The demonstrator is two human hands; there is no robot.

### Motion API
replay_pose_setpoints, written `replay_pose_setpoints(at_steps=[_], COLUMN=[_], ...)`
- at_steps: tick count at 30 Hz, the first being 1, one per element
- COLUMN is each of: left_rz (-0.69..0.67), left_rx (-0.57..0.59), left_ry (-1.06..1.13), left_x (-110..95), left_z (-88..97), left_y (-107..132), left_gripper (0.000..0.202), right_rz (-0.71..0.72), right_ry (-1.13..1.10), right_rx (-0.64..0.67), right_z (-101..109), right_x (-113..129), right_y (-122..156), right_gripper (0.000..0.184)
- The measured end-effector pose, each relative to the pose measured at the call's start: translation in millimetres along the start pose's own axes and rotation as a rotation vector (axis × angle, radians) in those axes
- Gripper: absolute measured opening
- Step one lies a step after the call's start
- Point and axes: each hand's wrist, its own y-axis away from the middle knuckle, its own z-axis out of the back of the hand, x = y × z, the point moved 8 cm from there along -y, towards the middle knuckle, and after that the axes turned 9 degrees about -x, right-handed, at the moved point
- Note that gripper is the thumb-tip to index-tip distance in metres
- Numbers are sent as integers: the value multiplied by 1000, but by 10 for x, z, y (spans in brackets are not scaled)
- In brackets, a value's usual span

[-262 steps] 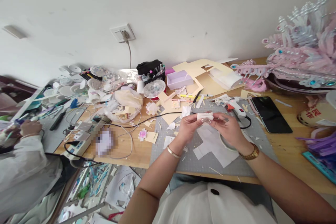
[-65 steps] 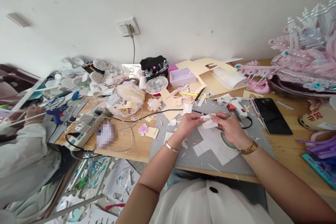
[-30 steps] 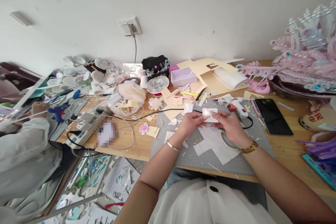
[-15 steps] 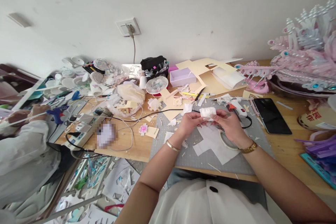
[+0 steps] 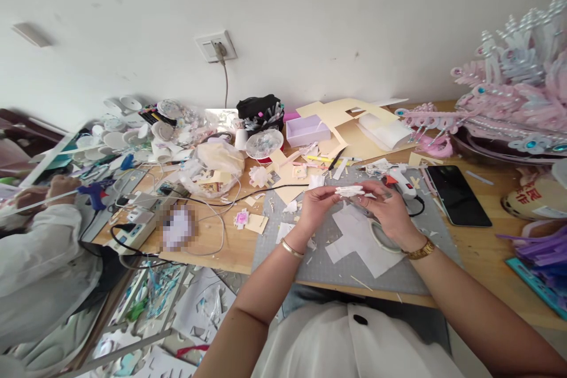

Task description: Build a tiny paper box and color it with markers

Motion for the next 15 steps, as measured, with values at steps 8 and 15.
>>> replay_pose_setpoints(at_steps=[8,15], left_rz=[47,94], left_rx=[24,65], left_ry=[3,-49], left_x=[44,79], left_z=[-19,-49], left_y=[26,35], left_gripper=[36,47], right_rz=[-133,-274], right_ry=[66,33], right_rx=[-11,-21], right_z=[26,19], right_x=[-71,-159], right_y=[1,10], right_gripper=[44,53])
